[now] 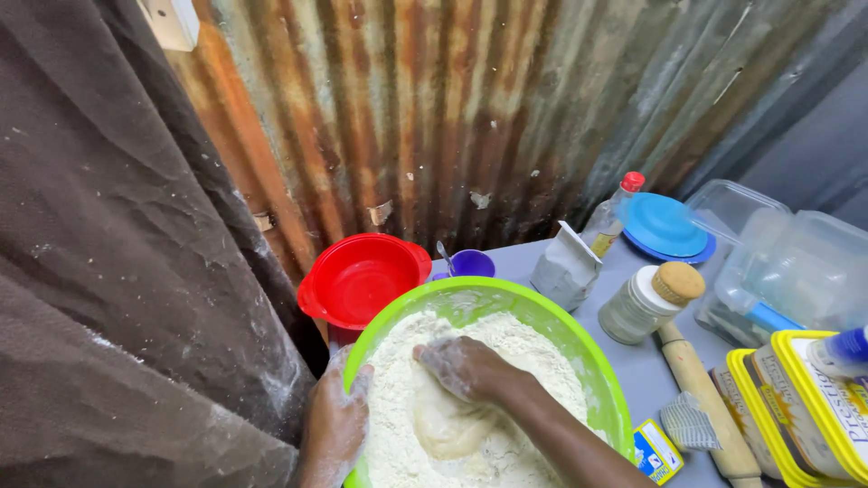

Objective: Mixing flour with liquid and other ingredients by hand in a bowl to create dough.

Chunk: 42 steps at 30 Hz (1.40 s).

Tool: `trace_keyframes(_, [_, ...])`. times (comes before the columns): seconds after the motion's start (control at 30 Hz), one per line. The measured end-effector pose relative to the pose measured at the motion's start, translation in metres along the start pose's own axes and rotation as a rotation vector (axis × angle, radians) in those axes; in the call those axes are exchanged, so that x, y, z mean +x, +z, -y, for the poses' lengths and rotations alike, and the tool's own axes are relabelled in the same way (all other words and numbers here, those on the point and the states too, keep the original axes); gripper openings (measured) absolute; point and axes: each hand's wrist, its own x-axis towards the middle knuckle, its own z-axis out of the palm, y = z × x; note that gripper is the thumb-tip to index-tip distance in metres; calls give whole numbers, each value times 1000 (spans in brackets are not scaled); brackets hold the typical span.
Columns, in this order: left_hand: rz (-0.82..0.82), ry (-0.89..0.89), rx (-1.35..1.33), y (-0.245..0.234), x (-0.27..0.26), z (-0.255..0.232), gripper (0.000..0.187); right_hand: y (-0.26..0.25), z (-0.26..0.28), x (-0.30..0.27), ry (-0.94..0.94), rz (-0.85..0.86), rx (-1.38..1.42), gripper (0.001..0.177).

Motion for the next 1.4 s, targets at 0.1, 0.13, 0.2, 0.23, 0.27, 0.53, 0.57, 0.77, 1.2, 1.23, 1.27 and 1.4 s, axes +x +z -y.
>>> trace_keyframes(0.1, [-10, -3, 18, 1, -1, 4, 46, 2, -4, -24, 10, 51, -62, 75])
trace_keyframes(0.13, [-7, -14, -1, 1, -2, 3, 46, 4, -9, -32, -9, 117, -87, 78])
trace_keyframes(0.2, [-5, -30, -20, 2, -2, 5, 46, 8, -23, -45, -28, 189, -113, 83])
trace_keyframes(0.23, [-12, -33, -12, 2, -1, 8, 47, 9, -33, -50, -172, 209, -180, 74])
trace_keyframes(0.27, [-19, -36, -3, 3, 0, 11, 49, 10, -42, -55, -317, 228, -246, 72])
trace_keyframes(0.53, [-47, 9, 33, 4, -2, 12, 46, -48, -81, -55, -401, 6, -190, 61])
trace_keyframes(0.57, [-40, 35, 58, 2, -2, 7, 43, -56, -88, -48, -433, -138, -157, 66])
trace_keyframes(0.77, [-48, -35, 89, 2, -5, 7, 47, -46, -80, 1, 50, -126, -45, 82])
trace_keyframes(1.2, [-55, -26, 44, 2, -4, 13, 43, 34, -36, 1, -112, 130, -199, 93])
trace_keyframes(1.23, [-56, -22, 51, 3, -3, 15, 44, 33, -38, -6, -190, 177, -206, 82])
trace_keyframes(1.27, [-57, -18, 58, 5, -2, 18, 46, 32, -40, -13, -268, 223, -212, 78])
trace_keyframes(1.4, [-64, -66, 43, 4, -4, 11, 49, 11, -37, -39, -241, 360, -249, 64])
